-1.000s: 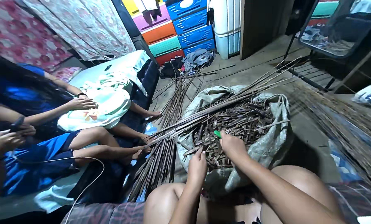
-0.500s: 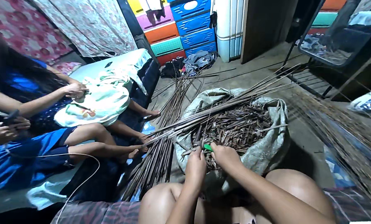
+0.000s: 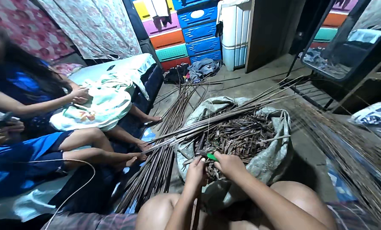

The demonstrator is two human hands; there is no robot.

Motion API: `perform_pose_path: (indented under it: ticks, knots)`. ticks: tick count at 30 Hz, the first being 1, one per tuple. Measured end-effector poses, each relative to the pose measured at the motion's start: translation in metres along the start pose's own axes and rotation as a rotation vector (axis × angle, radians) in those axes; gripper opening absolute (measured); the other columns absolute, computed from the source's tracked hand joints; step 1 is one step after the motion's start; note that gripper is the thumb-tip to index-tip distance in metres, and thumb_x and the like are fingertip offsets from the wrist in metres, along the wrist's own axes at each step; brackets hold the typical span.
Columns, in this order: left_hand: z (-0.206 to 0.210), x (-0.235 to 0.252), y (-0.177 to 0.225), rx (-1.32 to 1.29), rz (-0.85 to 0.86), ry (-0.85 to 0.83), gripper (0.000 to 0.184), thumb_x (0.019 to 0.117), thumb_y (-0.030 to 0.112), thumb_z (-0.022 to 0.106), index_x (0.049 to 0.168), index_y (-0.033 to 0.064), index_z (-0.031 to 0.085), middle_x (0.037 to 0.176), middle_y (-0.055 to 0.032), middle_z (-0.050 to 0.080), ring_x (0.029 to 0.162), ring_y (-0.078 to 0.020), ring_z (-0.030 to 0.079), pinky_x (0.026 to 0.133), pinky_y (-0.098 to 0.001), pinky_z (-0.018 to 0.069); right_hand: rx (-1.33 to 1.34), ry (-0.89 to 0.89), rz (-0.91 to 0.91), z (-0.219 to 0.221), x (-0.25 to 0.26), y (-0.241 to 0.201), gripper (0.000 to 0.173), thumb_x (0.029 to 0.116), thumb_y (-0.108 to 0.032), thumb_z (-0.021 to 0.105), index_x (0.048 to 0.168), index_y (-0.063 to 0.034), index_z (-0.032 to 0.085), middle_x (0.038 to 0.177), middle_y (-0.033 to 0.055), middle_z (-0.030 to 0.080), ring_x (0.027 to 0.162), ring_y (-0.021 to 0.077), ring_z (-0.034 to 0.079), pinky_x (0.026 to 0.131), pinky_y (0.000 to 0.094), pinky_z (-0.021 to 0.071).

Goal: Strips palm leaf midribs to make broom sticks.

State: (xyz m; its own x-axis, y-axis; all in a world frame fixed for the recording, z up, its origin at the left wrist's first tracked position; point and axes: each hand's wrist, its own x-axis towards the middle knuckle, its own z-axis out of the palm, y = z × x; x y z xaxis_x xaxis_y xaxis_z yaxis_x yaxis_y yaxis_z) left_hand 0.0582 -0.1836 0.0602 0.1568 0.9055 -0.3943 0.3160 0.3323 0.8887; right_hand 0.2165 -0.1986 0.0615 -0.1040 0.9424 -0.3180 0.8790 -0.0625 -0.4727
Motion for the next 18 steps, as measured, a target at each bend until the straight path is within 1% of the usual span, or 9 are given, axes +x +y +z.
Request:
perform_pose_path:
  ticks: [3,6,10,12,14,15,16,17,18]
  knots:
    - [-0.003,-0.01,0.003,-0.123,-0.015,-0.064,0.033,0.1114,0.015,0.04,0.133,0.0017,0.061,0.067,0.0006,0.052,0.045,-0.0057,0.041,0.041,-0.0213,0.0342,-0.007,0.081,0.132,-0.007,0.008,0.007,0.036,0.1114,-0.027,0.042,0.136,-0.0048,0.056,0.118,0.0242,0.07,0.112,0.0429,0.069,0.092,0.0602,0.0537]
    - [-0.002,-0.014,-0.002,-0.137,-0.005,-0.085,0.033,0.1112,0.015,0.04,0.133,0.0012,0.061,0.065,0.0007,0.052,0.043,-0.0051,0.04,0.039,-0.0204,0.034,0.157,0.14,0.254,-0.02,0.018,0.025,0.038,0.1111,-0.03,0.042,0.138,-0.0073,0.056,0.121,0.0229,0.07,0.115,0.0411,0.068,0.095,0.0608,0.0527]
    - [0.007,-0.016,-0.009,-0.043,-0.038,-0.11,0.032,0.1116,0.017,0.041,0.13,0.0001,0.06,0.064,0.0008,0.051,0.044,-0.0055,0.04,0.041,-0.0218,0.035,0.693,0.215,0.038,0.0,0.015,0.029,0.043,0.1098,-0.035,0.05,0.125,0.0034,0.062,0.105,0.0233,0.067,0.095,0.0337,0.065,0.09,0.0534,0.0513]
    - [0.014,-0.017,-0.016,-0.034,-0.012,-0.142,0.032,0.1105,0.017,0.043,0.132,0.0001,0.06,0.066,0.0014,0.053,0.047,-0.0057,0.043,0.044,-0.0229,0.0384,0.813,0.192,0.028,0.013,0.019,0.026,0.037,0.1075,-0.029,0.054,0.123,0.004,0.061,0.098,0.0183,0.065,0.085,0.0263,0.062,0.083,0.0465,0.0513]
    - [0.019,-0.02,-0.018,-0.029,0.004,-0.171,0.033,0.1098,0.016,0.045,0.136,-0.0004,0.058,0.07,-0.0002,0.056,0.048,-0.0059,0.045,0.045,-0.0232,0.0408,0.87,0.171,0.098,0.011,0.019,0.025,0.032,0.1068,-0.021,0.055,0.124,0.0046,0.061,0.098,0.0173,0.064,0.083,0.024,0.06,0.081,0.0433,0.0514]
    - [0.021,-0.022,-0.018,-0.014,0.005,-0.184,0.034,0.1098,0.016,0.046,0.137,0.0,0.057,0.073,-0.0011,0.058,0.048,-0.0063,0.046,0.045,-0.0234,0.042,0.897,0.162,0.129,0.008,0.02,0.027,0.032,0.107,-0.022,0.056,0.124,0.0038,0.062,0.097,0.0161,0.064,0.082,0.0224,0.06,0.08,0.0416,0.0511]
    - [0.021,-0.024,-0.018,0.007,0.008,-0.191,0.034,0.1097,0.017,0.046,0.138,0.0008,0.058,0.074,-0.002,0.06,0.048,-0.0068,0.047,0.045,-0.0239,0.0428,0.921,0.148,0.139,0.006,0.02,0.029,0.032,0.1072,-0.025,0.056,0.123,0.002,0.062,0.092,0.0121,0.062,0.076,0.0183,0.057,0.074,0.0375,0.0506]
    - [0.021,-0.026,-0.019,0.027,0.014,-0.199,0.035,0.1098,0.018,0.047,0.138,0.0012,0.059,0.076,-0.0024,0.061,0.049,-0.007,0.048,0.046,-0.0242,0.0435,0.946,0.135,0.137,0.005,0.021,0.03,0.031,0.1079,-0.027,0.055,0.122,-0.0005,0.062,0.084,0.0061,0.057,0.065,0.0128,0.052,0.063,0.0315,0.0469]
    - [0.021,-0.027,-0.018,0.038,0.023,-0.204,0.035,0.1097,0.019,0.047,0.138,0.0016,0.059,0.076,-0.0022,0.062,0.049,-0.0071,0.048,0.047,-0.0244,0.0437,0.989,0.118,0.128,0.004,0.022,0.031,0.03,0.1087,-0.027,0.053,0.122,-0.0016,0.06,0.079,0.0023,0.052,0.059,0.0098,0.047,0.056,0.0279,0.0432]
